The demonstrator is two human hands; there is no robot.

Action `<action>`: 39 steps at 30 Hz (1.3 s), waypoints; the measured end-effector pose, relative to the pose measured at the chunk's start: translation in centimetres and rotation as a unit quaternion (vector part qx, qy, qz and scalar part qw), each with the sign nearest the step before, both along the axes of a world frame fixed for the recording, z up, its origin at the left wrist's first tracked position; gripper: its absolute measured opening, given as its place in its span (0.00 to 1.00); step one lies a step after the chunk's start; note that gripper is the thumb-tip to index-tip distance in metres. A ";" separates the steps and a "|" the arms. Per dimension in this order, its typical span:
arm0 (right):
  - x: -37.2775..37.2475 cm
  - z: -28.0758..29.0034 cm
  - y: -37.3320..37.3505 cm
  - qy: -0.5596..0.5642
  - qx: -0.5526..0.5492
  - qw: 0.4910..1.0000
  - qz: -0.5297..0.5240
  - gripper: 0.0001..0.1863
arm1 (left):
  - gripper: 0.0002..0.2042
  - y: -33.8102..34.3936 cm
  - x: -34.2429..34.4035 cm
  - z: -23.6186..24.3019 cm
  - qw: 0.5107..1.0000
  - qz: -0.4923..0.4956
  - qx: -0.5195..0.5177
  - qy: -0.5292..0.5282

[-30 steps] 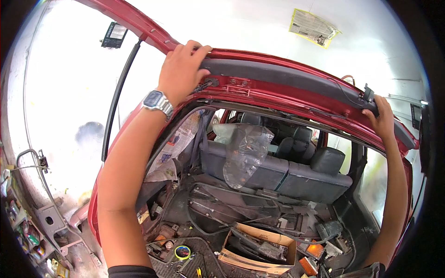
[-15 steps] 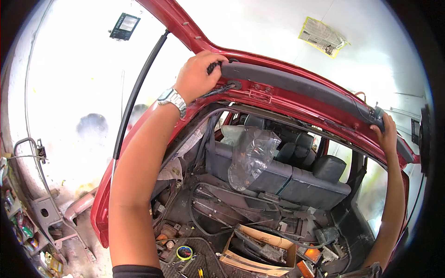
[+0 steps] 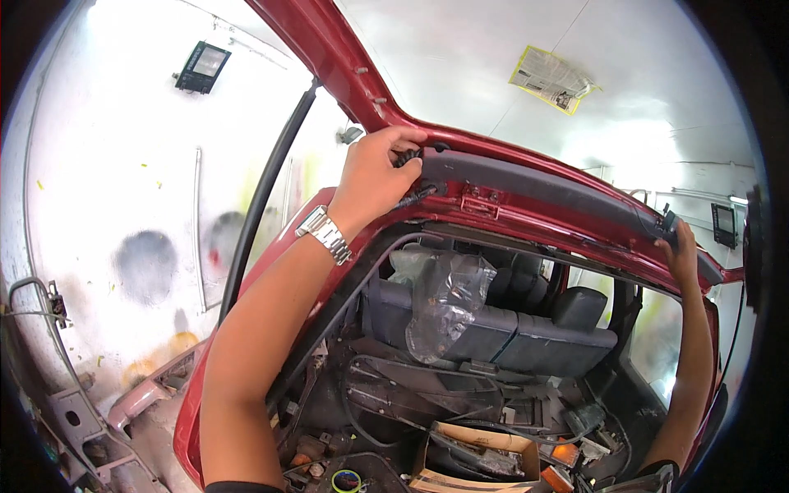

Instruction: Installing and snapping into place the interior plastic trim panels on the rear hatch of an SUV.

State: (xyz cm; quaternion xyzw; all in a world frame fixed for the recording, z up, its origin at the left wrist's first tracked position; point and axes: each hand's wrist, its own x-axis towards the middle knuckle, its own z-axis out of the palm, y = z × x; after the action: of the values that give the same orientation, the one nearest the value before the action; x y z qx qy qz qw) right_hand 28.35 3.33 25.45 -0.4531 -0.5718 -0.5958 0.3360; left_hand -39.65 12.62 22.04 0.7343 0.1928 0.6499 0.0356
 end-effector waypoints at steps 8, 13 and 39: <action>-0.1 -0.5 0.4 0.021 -0.008 1.000 -0.020 0.40 | 0.12 -2.8 1.6 2.2 0.951 0.236 0.172 0.099; 0.0 -0.4 0.9 0.002 -0.005 1.000 0.005 0.37 | 0.09 -3.3 1.9 0.9 0.937 0.278 0.192 0.089; -1.5 -1.1 1.7 -0.028 0.004 0.999 0.039 0.37 | 0.23 -1.3 -0.2 4.3 0.765 0.485 0.299 0.302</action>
State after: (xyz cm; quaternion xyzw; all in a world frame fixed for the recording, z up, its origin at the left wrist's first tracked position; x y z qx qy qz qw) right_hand 26.90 5.03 24.34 -0.4125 -0.5955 -0.5970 0.3448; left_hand -39.81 11.37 26.31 0.6750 0.3201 0.3498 -0.5652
